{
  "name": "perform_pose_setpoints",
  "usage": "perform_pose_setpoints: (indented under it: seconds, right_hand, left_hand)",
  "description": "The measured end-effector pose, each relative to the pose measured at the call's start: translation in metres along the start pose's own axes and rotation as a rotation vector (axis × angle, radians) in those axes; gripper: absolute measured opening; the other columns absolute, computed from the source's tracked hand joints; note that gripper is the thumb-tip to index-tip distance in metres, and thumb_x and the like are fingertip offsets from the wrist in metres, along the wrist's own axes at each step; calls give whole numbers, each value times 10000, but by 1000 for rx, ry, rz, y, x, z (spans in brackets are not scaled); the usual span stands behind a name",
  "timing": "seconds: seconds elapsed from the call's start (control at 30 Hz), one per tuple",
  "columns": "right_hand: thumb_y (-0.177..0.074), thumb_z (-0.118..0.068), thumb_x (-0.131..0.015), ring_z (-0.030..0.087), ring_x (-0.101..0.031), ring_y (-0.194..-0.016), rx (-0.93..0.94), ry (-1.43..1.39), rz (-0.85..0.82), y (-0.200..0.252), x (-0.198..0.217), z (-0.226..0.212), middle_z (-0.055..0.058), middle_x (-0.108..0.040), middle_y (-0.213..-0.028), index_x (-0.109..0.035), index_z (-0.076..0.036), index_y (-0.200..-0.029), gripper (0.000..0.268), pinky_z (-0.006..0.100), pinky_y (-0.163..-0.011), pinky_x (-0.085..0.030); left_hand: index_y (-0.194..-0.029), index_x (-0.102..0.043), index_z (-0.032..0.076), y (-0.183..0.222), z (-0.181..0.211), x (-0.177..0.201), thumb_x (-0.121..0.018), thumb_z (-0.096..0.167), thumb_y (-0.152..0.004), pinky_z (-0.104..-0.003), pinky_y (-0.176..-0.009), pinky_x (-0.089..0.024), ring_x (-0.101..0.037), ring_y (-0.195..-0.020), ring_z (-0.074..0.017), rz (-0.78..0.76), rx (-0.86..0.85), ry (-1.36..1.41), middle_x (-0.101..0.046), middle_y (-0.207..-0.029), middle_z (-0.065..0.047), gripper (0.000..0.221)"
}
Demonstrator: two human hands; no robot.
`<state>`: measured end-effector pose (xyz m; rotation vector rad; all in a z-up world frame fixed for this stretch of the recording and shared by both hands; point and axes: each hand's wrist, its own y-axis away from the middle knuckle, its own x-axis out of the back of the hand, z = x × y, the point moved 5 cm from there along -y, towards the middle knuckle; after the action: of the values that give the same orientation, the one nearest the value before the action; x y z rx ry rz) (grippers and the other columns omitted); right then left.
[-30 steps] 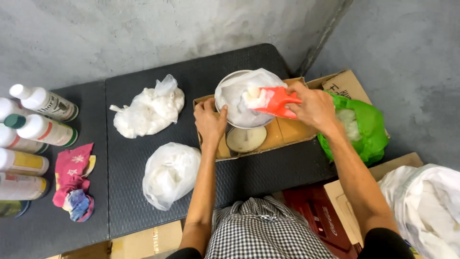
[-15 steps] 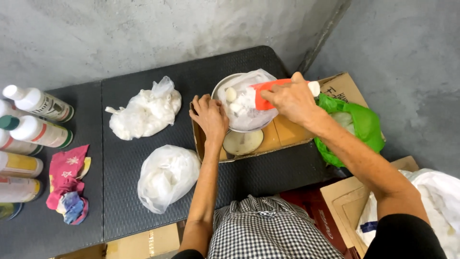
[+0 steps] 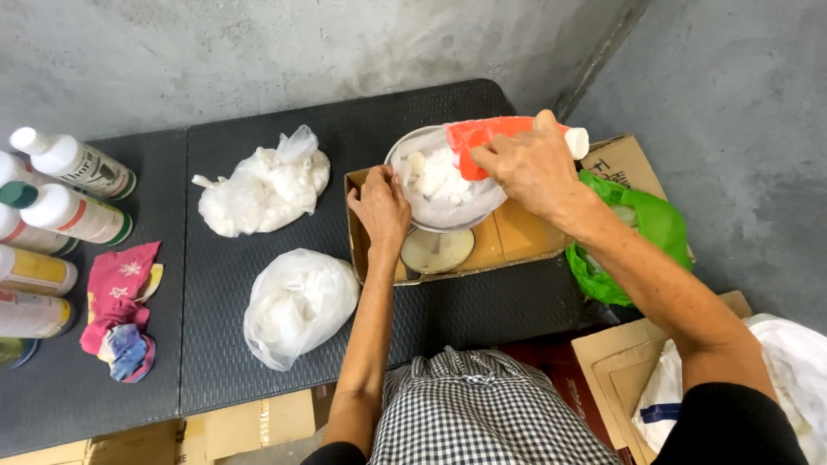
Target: Portioning white powder into small plastic bags using a scoop and scale.
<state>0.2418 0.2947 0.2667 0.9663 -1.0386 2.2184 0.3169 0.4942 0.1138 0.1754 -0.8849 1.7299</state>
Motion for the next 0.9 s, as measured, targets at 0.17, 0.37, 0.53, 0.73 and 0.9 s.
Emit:
perform_pose_setpoints:
  seconds: [0.17, 0.37, 0.53, 0.73, 0.9]
  right_hand:
    - [-859, -130, -656, 177, -620, -664, 3, -167, 39, -1, -6, -15, -27, -626, -744, -728, -220, -1031, 207, 419, -730, -336]
    - [-855, -160, -667, 200, -599, -622, -109, -61, -96, 14, -32, 1, -24, -654, -737, -719, -243, -997, 172, 416, -704, -345]
    - [-902, -133, -714, 246, -602, -664, -293, -214, -31, 29, -3, 8, -9, -695, -788, -701, -197, -1058, 170, 419, -698, -348]
    - [-862, -177, -789, 291, -683, -772, -700, -358, 52, 83, 2, 1, 58, -729, -866, -695, -150, -1059, 219, 442, -725, -434]
    - [-860, -245, -809, 308, -715, -794, -1199, -575, 181, 176, 40, 4, 143, -720, -888, -699, -84, -1054, 275, 416, -702, -538]
  left_hand:
    - [-1100, -617, 60, 4, -6, -8, -576, 121, -1010, -646, -1074, -320, -662, -1027, -322, 10, 8, 75, -704, -1040, -113, 116]
    - [-1132, -624, 62, 6, -7, 0, -630, 125, -970, -610, -1022, -359, -653, -1075, -347, 5, -45, 69, -679, -1122, -123, 174]
    - [-1336, -574, 77, 1, 9, 15, -664, 177, -944, -502, -1031, -435, -642, -1069, -291, -101, 23, 168, -615, -1236, -130, 414]
    - [-1366, -573, 47, 1, 39, 18, -752, 187, -886, -529, -1089, -351, -467, -1328, -412, 17, -333, 93, -511, -1423, -235, 532]
    - [-1286, -655, 45, 27, 86, 21, -717, 105, -949, -517, -1152, -334, -472, -1375, -386, 32, -409, 239, -529, -1443, -191, 347]
